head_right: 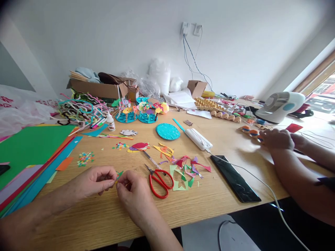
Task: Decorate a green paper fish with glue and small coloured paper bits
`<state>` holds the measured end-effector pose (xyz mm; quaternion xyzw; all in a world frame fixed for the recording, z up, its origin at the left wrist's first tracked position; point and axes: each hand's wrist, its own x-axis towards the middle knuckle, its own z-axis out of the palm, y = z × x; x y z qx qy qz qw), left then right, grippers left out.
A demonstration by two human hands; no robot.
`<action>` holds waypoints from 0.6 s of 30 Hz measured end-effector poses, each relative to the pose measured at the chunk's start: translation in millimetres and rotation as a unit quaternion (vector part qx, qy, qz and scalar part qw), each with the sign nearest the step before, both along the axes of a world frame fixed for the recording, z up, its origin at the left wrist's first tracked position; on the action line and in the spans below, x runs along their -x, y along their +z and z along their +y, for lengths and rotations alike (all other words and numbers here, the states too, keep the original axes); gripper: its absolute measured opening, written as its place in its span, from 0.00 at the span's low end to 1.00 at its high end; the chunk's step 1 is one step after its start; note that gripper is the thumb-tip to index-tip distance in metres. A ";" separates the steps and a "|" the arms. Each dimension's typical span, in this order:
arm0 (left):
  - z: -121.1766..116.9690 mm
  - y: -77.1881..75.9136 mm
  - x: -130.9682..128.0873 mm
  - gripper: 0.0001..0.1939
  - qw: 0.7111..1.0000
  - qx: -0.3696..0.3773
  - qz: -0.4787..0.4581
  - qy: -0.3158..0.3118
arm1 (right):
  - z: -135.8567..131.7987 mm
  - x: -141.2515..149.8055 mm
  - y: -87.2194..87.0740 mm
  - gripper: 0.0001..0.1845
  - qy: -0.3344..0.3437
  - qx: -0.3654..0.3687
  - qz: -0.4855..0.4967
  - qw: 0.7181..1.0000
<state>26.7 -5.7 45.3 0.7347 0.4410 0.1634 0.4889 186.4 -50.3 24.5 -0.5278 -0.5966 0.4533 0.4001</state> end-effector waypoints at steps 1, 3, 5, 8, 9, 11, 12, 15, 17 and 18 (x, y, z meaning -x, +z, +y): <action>-0.2 0.2 0.3 0.08 1.000 0.004 0.001 0.001 | 0.0 0.2 -0.1 0.04 0.001 0.005 0.007 1.000; -0.5 0.0 1.5 0.09 1.000 0.022 -0.002 0.002 | -0.1 0.0 0.7 0.04 0.008 0.026 0.031 0.999; -1.1 -0.8 2.9 0.09 0.999 0.039 -0.011 0.003 | -0.2 -0.7 2.4 0.03 0.013 0.059 0.064 0.996; -2.7 -1.5 4.0 0.10 0.998 0.050 -0.021 0.007 | -0.4 -2.5 4.8 0.02 0.016 0.102 0.112 0.988; -3.3 -1.7 3.9 0.10 0.998 0.051 -0.022 0.008 | -0.6 -2.9 5.2 0.02 0.014 0.112 0.123 0.986; -4.7 -2.4 2.8 0.10 0.999 0.044 -0.027 0.006 | -1.0 -3.0 5.0 0.03 0.008 0.120 0.133 0.984; -5.3 -3.1 1.9 0.10 0.999 0.035 -0.032 0.004 | -1.2 -2.5 4.6 0.03 0.005 0.118 0.131 0.984; -6.8 -5.6 -2.1 0.10 0.999 0.001 -0.040 0.010 | -1.4 0.8 3.2 0.04 0.002 0.107 0.114 0.988; -7.4 -6.6 -4.7 0.10 0.999 -0.010 -0.034 0.016 | -1.9 1.4 3.6 0.05 0.005 0.107 0.099 0.989; -7.5 -6.7 -5.5 0.10 0.999 -0.011 -0.031 0.018 | -2.7 -0.1 4.6 0.05 0.009 0.106 0.087 0.991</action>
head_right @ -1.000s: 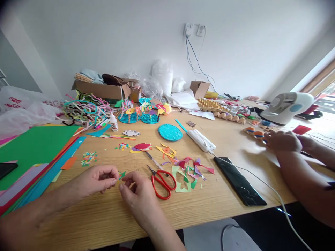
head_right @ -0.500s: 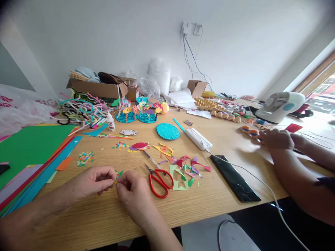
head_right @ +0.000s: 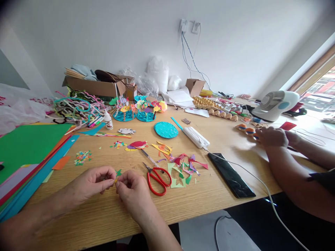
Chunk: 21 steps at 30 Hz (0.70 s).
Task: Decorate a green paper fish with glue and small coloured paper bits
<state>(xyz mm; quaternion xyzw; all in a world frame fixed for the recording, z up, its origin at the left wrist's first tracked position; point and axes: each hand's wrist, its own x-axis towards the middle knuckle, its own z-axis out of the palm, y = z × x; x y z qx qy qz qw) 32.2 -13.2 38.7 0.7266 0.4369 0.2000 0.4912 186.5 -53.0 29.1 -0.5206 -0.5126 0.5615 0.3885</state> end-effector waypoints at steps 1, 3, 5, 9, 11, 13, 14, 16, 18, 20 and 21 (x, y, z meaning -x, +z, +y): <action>0.1 0.3 -0.3 0.10 1.000 0.002 0.001 0.000 | -1.2 -3.4 1.6 0.05 0.004 -0.008 -0.019 1.000; 1.0 2.2 1.2 0.10 1.000 0.009 0.003 0.004 | -4.9 -16.7 5.9 0.05 0.008 -0.048 -0.095 0.994; 2.9 5.1 6.1 0.11 1.000 0.019 0.008 0.014 | -9.7 -37.1 10.5 0.03 0.000 -0.115 -0.254 0.960; 9.3 9.9 21.9 0.11 0.999 0.026 -0.005 0.045 | -17.0 -76.8 15.0 0.07 0.023 -0.135 -0.527 0.839; 12.0 10.6 28.4 0.11 0.998 0.019 -0.022 0.056 | -17.1 -85.7 15.0 0.10 0.052 -0.106 -0.593 0.797; 13.5 10.5 32.2 0.10 0.998 0.014 -0.030 0.060 | -14.6 -86.5 15.1 0.14 0.072 -0.087 -0.631 0.768; 13.8 10.4 33.2 0.10 0.998 0.013 -0.031 0.060 | -12.7 -84.9 15.3 0.16 0.077 -0.082 -0.642 0.758; 13.9 9.9 34.3 0.10 0.998 0.010 -0.030 0.058 | -8.5 -80.7 16.5 0.17 0.082 -0.067 -0.655 0.748; 14.1 9.1 35.0 0.10 0.997 0.009 -0.032 0.063 | -5.0 -77.9 18.1 0.16 0.079 -0.048 -0.657 0.748; 13.9 8.0 35.8 0.09 0.997 0.011 -0.037 0.069 | -3.7 -77.9 19.5 0.13 0.065 -0.033 -0.645 0.761; 13.5 7.7 36.0 0.09 0.996 0.014 -0.040 0.072 | -4.0 -78.8 20.1 0.13 0.053 -0.030 -0.635 0.770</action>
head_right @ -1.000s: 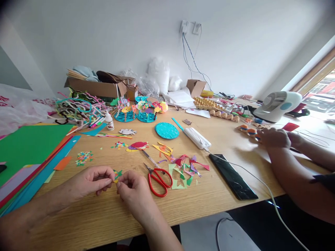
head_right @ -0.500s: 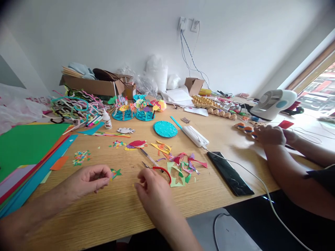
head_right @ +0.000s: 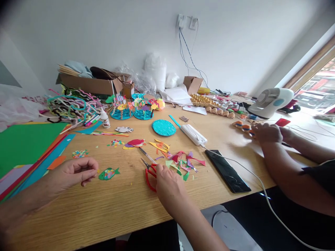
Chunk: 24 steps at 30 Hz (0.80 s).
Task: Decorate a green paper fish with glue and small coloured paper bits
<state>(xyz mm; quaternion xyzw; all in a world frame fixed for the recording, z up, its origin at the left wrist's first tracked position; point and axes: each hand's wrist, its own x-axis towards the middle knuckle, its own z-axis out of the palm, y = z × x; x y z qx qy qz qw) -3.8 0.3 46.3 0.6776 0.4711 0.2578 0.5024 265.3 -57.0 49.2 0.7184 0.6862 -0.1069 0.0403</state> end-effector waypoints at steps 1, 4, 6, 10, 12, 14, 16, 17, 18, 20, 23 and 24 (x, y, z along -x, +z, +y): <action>-0.7 -0.2 -0.2 0.10 1.000 0.005 -0.001 0.000 | -1.1 -1.2 0.5 0.13 -0.008 -0.009 0.018 1.000; -4.9 0.4 -4.5 0.11 1.000 0.025 0.003 -0.002 | -8.2 -4.8 1.7 0.14 0.004 -0.038 0.081 0.996; -8.4 1.2 -10.5 0.11 0.999 0.037 0.002 -0.001 | -14.8 -5.5 2.8 0.11 0.037 -0.053 0.132 0.989; -15.2 0.7 -25.7 0.11 0.999 0.045 -0.014 -0.006 | -28.1 -0.9 4.5 0.08 0.094 -0.058 0.225 0.968; -18.1 -0.5 -32.6 0.11 0.998 0.053 -0.021 -0.012 | -33.2 3.3 4.3 0.06 0.098 -0.047 0.249 0.962; -20.4 -1.9 -38.0 0.11 0.998 0.060 -0.031 -0.019 | -36.9 7.6 3.2 0.06 0.093 -0.044 0.263 0.959; -22.0 -3.1 -41.8 0.11 0.997 0.062 -0.041 -0.024 | -38.9 11.3 1.3 0.07 0.090 -0.045 0.274 0.956; -22.5 -3.5 -43.1 0.11 0.997 0.063 -0.044 -0.025 | -39.4 12.8 0.3 0.08 0.091 -0.045 0.280 0.955; -22.8 -3.8 -43.9 0.11 0.996 0.065 -0.047 -0.027 | -39.6 14.1 -0.7 0.09 0.092 -0.044 0.286 0.953; -23.0 -4.0 -44.7 0.11 0.996 0.069 -0.051 -0.032 | -39.3 16.4 -2.2 0.09 0.094 -0.040 0.299 0.949; -22.3 -3.4 -44.6 0.10 0.996 0.068 -0.056 -0.034 | -37.7 19.1 -2.7 0.08 0.086 -0.031 0.309 0.947; -21.9 -3.0 -44.4 0.10 0.996 0.067 -0.056 -0.034 | -37.3 19.6 -2.5 0.08 0.086 -0.028 0.311 0.946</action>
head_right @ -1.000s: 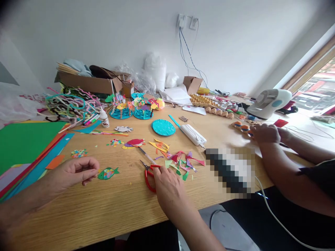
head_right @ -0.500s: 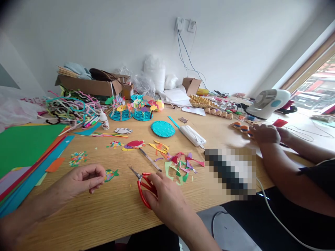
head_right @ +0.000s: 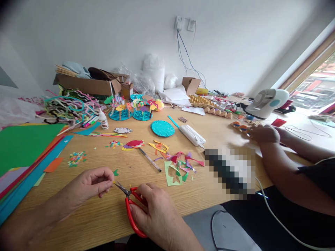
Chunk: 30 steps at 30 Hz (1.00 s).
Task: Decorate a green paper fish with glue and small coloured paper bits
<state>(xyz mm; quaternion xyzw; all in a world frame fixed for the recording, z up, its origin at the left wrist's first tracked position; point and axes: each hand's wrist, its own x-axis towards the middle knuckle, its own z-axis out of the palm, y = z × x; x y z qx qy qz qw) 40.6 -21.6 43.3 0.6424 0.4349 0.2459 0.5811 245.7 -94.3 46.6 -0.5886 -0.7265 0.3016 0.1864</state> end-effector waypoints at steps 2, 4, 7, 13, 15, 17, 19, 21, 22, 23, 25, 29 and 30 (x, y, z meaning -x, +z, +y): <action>0.9 0.6 0.3 0.10 1.000 0.003 0.002 -0.003 | 0.5 0.6 0.5 0.09 0.004 0.000 0.005 1.000; 1.7 1.0 0.6 0.11 1.000 0.007 0.006 -0.008 | 0.4 0.7 0.7 0.09 0.009 -0.003 0.009 1.000; 2.1 1.2 0.9 0.11 1.000 0.005 0.015 -0.014 | -0.1 0.4 0.3 0.10 0.013 -0.004 0.007 1.000; 0.8 2.1 2.8 0.10 0.999 -0.004 0.032 -0.012 | 0.9 -1.0 -0.9 0.09 0.014 -0.006 -0.002 1.000; 0.4 2.6 3.5 0.10 0.999 -0.005 0.033 -0.014 | 0.8 -1.4 -0.9 0.09 0.017 -0.009 -0.001 1.000; 0.3 2.8 3.8 0.11 0.999 -0.001 0.035 -0.018 | 0.5 -1.6 -0.9 0.10 0.020 -0.012 0.002 1.000; 0.3 2.7 3.8 0.10 0.999 0.004 0.035 -0.022 | 0.3 -1.6 -0.8 0.10 0.020 -0.013 0.002 1.000; 0.5 2.4 3.7 0.10 0.999 0.007 0.032 -0.024 | 0.3 -1.5 -0.8 0.10 0.020 -0.010 0.000 1.000; 0.6 2.3 3.7 0.10 0.999 0.007 0.031 -0.025 | 0.3 -1.5 -0.8 0.10 0.020 -0.007 0.000 1.000; 0.8 2.3 3.7 0.10 0.999 0.006 0.031 -0.027 | 0.4 -1.5 -0.9 0.10 0.019 -0.004 -0.001 1.000; 1.1 2.7 3.9 0.10 0.999 0.004 0.030 -0.029 | 0.4 -1.5 -1.1 0.11 0.017 -0.001 -0.003 1.000; 1.8 4.0 4.2 0.10 0.999 0.001 0.031 -0.037 | -0.4 -1.2 -1.1 0.10 0.020 0.000 0.000 1.000; 1.8 4.2 4.1 0.10 0.999 0.001 0.036 -0.036 | -0.7 -1.1 -0.9 0.09 0.021 0.001 0.001 1.000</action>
